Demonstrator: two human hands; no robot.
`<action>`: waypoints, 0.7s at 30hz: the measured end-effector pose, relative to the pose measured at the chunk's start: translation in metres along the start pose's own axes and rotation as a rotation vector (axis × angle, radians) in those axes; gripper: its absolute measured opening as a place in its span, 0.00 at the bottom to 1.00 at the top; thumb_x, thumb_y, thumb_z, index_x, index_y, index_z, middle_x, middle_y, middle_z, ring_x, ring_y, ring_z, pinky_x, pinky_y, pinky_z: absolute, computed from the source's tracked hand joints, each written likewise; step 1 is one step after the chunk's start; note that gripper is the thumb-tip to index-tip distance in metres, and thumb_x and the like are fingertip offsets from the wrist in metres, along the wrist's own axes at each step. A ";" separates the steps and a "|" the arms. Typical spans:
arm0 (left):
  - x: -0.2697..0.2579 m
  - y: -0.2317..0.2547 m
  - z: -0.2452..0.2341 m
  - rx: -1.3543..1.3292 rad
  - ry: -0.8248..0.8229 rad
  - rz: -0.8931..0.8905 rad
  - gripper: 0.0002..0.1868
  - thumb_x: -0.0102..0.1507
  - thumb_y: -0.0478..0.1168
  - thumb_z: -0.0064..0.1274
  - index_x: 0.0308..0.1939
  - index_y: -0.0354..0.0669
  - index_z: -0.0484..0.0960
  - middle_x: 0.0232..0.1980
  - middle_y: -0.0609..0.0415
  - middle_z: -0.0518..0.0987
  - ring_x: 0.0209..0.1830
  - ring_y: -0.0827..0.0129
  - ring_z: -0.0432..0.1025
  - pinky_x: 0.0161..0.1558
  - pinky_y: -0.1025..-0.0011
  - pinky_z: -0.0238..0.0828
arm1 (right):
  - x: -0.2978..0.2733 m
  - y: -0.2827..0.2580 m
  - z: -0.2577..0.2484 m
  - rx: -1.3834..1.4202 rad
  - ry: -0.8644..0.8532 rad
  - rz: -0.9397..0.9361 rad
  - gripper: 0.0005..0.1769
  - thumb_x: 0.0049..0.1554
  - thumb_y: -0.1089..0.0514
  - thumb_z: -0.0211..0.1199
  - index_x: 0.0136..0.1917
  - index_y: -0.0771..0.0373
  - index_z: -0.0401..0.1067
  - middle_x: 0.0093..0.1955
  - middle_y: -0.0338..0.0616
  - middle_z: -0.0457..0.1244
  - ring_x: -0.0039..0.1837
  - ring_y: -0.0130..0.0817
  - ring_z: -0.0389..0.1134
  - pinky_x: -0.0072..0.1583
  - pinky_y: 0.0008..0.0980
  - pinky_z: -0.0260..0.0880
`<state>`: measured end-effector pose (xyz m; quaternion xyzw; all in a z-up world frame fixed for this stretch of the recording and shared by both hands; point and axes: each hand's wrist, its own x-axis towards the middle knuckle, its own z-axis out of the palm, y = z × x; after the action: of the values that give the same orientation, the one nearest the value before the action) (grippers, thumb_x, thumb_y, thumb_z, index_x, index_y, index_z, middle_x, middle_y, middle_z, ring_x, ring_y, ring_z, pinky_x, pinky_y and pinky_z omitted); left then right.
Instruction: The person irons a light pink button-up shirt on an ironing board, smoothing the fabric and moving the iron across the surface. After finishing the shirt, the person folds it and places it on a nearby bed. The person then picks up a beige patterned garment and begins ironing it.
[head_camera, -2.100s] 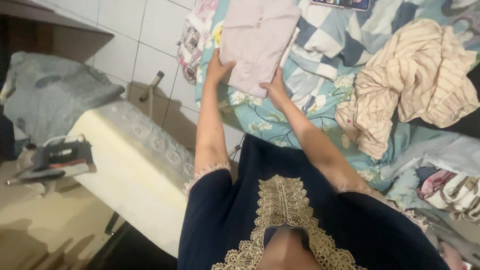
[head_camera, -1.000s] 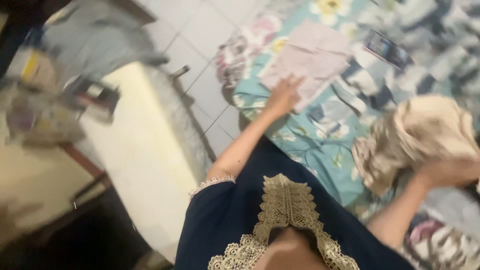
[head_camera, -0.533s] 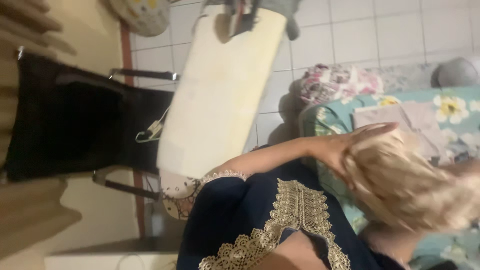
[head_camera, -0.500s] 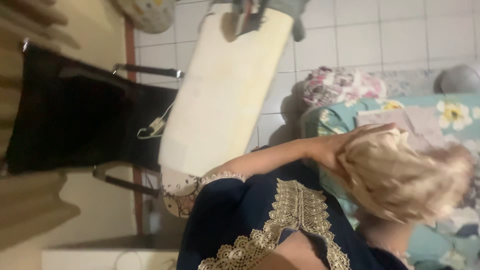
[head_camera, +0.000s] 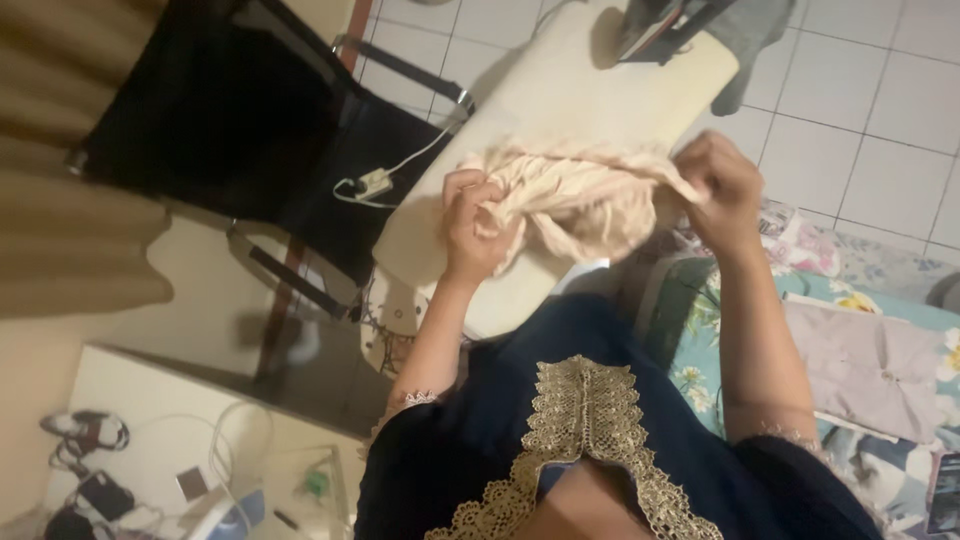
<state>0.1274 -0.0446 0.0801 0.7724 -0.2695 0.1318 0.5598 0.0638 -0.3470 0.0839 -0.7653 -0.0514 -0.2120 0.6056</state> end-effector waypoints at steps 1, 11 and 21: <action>-0.008 -0.009 -0.003 0.043 0.035 -0.041 0.18 0.51 0.27 0.56 0.44 0.44 0.73 0.49 0.49 0.69 0.52 0.59 0.69 0.53 0.65 0.73 | 0.005 0.014 0.005 -0.133 -0.008 -0.022 0.21 0.59 0.68 0.72 0.36 0.68 0.59 0.42 0.43 0.58 0.43 0.33 0.60 0.47 0.30 0.61; -0.120 -0.050 -0.018 0.114 -0.554 -0.418 0.22 0.47 0.22 0.53 0.40 0.49 0.84 0.48 0.57 0.80 0.54 0.62 0.74 0.51 0.67 0.72 | -0.054 0.155 -0.003 -0.630 -0.235 0.237 0.11 0.49 0.69 0.67 0.46 0.68 0.71 0.47 0.57 0.64 0.51 0.53 0.67 0.52 0.44 0.67; -0.117 -0.029 -0.041 -0.015 -0.805 -0.894 0.14 0.58 0.43 0.64 0.48 0.52 0.86 0.51 0.55 0.84 0.52 0.66 0.77 0.55 0.69 0.74 | -0.104 0.163 -0.065 -0.520 -0.699 0.692 0.23 0.48 0.67 0.67 0.58 0.59 0.77 0.50 0.53 0.69 0.51 0.45 0.71 0.53 0.40 0.69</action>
<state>0.0514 0.0315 0.0120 0.7962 -0.1103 -0.4210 0.4203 0.0073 -0.4322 -0.0921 -0.8865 0.0591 0.2602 0.3781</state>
